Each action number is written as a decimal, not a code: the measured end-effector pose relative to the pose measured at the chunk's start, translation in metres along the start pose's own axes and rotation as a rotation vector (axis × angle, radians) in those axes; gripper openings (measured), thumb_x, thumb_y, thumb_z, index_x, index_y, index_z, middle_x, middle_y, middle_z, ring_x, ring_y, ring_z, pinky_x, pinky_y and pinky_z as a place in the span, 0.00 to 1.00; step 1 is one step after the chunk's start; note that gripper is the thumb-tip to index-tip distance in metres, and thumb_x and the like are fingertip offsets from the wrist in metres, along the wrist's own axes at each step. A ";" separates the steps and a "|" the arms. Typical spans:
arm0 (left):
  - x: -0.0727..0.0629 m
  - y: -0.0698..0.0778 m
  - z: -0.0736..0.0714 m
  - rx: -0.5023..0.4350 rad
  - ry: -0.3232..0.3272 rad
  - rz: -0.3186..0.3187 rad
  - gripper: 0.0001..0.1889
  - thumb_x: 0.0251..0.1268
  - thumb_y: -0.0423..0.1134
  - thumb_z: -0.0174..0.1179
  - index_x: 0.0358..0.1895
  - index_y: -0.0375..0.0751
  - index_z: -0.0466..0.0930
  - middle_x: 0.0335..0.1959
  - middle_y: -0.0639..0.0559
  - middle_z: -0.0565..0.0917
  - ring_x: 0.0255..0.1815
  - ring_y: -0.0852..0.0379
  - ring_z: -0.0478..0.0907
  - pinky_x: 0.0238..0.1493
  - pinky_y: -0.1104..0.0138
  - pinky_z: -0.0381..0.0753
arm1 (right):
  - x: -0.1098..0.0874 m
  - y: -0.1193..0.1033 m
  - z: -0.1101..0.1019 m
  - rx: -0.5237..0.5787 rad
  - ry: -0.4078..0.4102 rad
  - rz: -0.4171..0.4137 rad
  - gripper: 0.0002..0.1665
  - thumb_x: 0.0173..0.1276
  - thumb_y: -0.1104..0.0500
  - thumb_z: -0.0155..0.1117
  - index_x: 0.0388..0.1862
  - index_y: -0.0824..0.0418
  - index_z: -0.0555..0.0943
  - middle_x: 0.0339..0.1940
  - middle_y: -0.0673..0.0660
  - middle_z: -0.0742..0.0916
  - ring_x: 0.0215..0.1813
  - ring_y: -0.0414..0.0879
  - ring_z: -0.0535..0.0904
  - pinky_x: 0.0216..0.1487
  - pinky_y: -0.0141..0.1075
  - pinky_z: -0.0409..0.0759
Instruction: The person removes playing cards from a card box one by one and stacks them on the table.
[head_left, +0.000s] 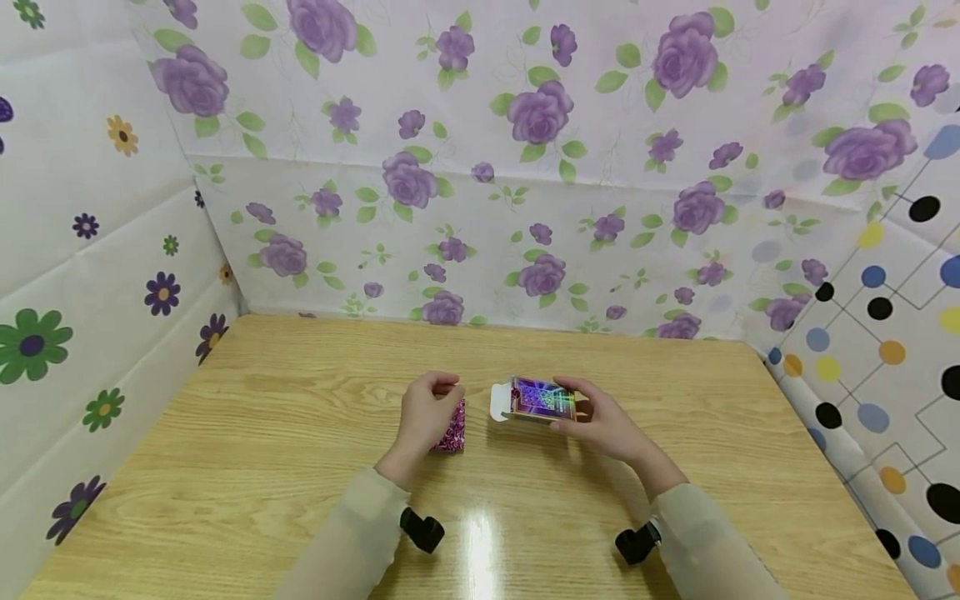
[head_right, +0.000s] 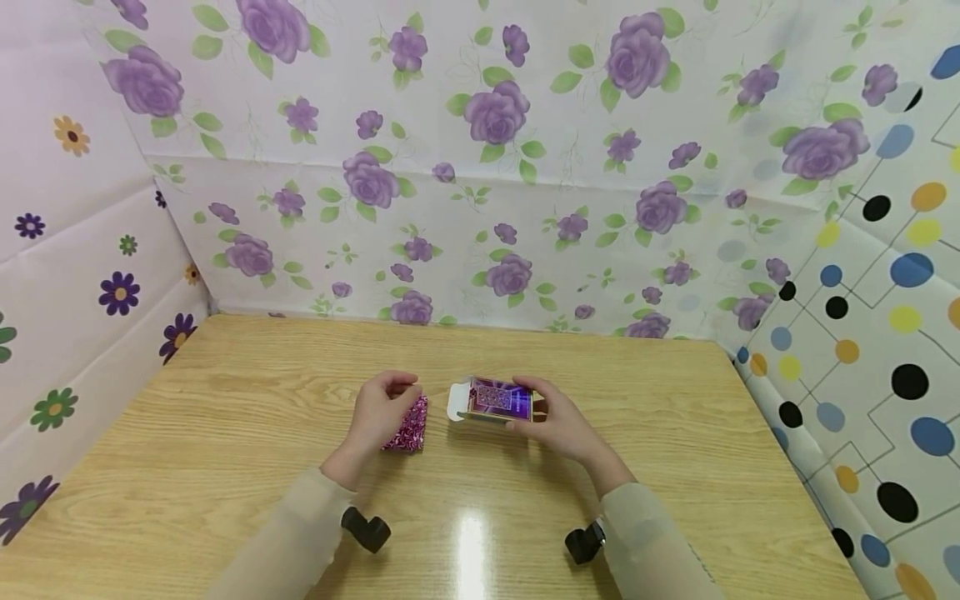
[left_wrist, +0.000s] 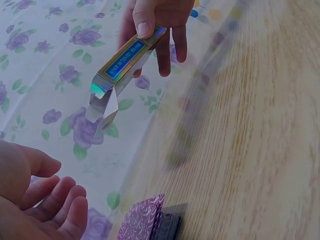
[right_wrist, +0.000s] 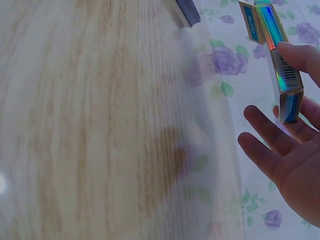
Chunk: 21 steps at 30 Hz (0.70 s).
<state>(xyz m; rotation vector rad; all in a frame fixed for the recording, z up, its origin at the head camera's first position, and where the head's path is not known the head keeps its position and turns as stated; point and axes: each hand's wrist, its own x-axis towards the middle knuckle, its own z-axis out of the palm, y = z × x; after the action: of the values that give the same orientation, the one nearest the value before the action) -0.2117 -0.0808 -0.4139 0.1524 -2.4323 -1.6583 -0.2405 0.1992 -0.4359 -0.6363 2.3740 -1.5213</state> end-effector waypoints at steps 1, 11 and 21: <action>0.000 0.000 0.000 -0.002 -0.003 0.000 0.11 0.61 0.34 0.59 0.44 0.32 0.81 0.36 0.42 0.83 0.37 0.52 0.79 0.43 0.63 0.80 | 0.000 0.000 0.000 -0.001 0.000 -0.001 0.43 0.61 0.55 0.69 0.71 0.60 0.60 0.70 0.62 0.67 0.59 0.60 0.75 0.59 0.49 0.76; 0.000 -0.001 0.003 -0.012 -0.021 0.000 0.10 0.62 0.34 0.59 0.44 0.33 0.81 0.36 0.43 0.82 0.36 0.53 0.79 0.42 0.64 0.81 | -0.001 -0.003 0.002 -0.001 0.002 -0.003 0.44 0.60 0.56 0.69 0.71 0.60 0.60 0.70 0.62 0.67 0.58 0.59 0.76 0.58 0.47 0.77; -0.001 0.002 0.006 -0.026 -0.043 -0.002 0.12 0.62 0.35 0.60 0.45 0.31 0.81 0.35 0.43 0.82 0.34 0.55 0.79 0.38 0.68 0.80 | -0.001 -0.005 0.002 0.003 -0.001 -0.012 0.44 0.61 0.56 0.69 0.71 0.61 0.60 0.70 0.62 0.66 0.58 0.60 0.75 0.59 0.49 0.76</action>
<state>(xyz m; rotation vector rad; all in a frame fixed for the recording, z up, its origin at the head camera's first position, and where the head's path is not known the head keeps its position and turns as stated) -0.2121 -0.0750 -0.4145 0.1176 -2.4415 -1.7100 -0.2374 0.1962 -0.4322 -0.6524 2.3710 -1.5282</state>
